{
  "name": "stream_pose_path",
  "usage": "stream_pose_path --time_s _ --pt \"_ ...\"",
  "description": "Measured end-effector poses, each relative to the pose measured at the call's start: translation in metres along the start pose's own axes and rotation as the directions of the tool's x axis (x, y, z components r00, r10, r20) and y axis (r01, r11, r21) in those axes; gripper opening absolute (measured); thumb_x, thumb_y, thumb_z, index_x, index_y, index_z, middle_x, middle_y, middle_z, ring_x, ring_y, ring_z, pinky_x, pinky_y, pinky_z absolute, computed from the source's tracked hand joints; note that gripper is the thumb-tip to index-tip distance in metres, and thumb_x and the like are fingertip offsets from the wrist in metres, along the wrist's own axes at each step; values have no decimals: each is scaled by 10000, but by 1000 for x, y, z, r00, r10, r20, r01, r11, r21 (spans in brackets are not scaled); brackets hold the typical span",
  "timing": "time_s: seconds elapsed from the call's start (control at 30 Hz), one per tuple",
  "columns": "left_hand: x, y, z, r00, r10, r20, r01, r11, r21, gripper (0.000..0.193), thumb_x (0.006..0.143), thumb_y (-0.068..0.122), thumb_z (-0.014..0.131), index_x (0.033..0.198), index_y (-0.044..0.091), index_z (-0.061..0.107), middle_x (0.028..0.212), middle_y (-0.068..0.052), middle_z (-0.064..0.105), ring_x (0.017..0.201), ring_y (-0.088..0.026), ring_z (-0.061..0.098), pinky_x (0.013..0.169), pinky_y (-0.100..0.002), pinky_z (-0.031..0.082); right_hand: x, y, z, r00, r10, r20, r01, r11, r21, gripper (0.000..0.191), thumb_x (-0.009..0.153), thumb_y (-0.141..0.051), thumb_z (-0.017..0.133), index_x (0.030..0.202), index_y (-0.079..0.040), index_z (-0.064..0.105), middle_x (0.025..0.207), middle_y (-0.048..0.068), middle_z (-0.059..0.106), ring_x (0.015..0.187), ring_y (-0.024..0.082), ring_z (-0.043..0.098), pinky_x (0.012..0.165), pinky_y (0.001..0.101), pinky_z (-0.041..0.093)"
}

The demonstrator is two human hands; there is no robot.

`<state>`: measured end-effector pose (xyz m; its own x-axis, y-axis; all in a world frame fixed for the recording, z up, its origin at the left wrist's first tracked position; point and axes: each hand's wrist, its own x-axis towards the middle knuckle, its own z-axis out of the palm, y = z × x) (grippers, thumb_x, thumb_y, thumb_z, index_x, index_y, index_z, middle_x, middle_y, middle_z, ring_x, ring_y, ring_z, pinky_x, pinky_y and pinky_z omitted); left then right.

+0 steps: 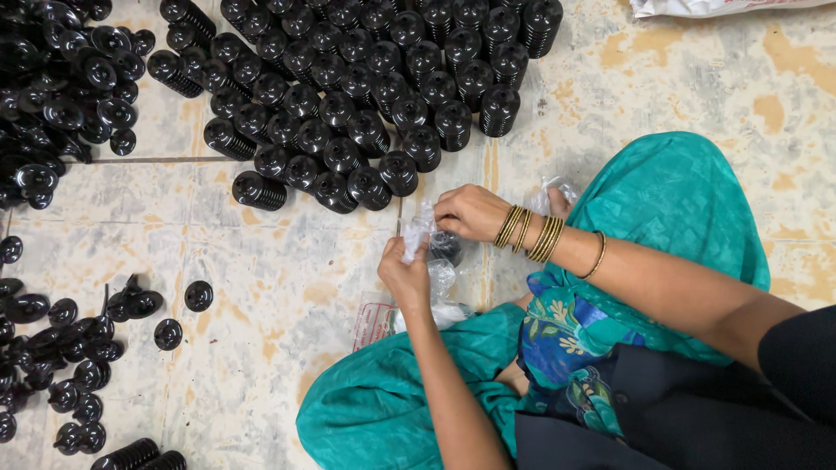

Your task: The person sits on the floor among large piles of black plastic parts and wraps individual parts in clear plastic film, twisting the film around each item and setting wrapped pieces aside. Other workers nearby handle the same parts and boxes.

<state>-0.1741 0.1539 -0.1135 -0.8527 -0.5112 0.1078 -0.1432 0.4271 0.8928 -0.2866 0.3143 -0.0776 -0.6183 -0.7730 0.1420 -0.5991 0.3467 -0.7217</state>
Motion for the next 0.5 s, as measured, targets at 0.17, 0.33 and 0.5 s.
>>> stream_pose_path --time_s 0.17,0.33,0.5 --pt "-5 26 -5 988 152 -33 -145 977 153 181 737 -58 691 909 -1 705 926 -146 665 843 -379 657 742 -420 506 -3 2 2 1000 -24 -12 21 985 -169 56 817 -47 667 860 -12 655 893 142 640 835 385 661 733 467 537" --pt "1 40 -3 991 137 -7 -131 959 250 264 680 -58 699 939 -5 707 954 -163 661 869 -389 649 756 -439 506 3 3 -2 999 -39 -36 29 968 -249 56 795 -52 667 826 -18 636 887 132 626 824 378 660 724 458 542" --pt "12 19 -10 1000 24 -3 -22 975 222 249 742 34 776 980 -22 730 914 -181 673 842 -378 662 755 -431 512 4 -2 -15 994 -86 63 97 972 -216 137 842 -158 723 905 -53 662 856 106 622 825 339 656 707 447 538"
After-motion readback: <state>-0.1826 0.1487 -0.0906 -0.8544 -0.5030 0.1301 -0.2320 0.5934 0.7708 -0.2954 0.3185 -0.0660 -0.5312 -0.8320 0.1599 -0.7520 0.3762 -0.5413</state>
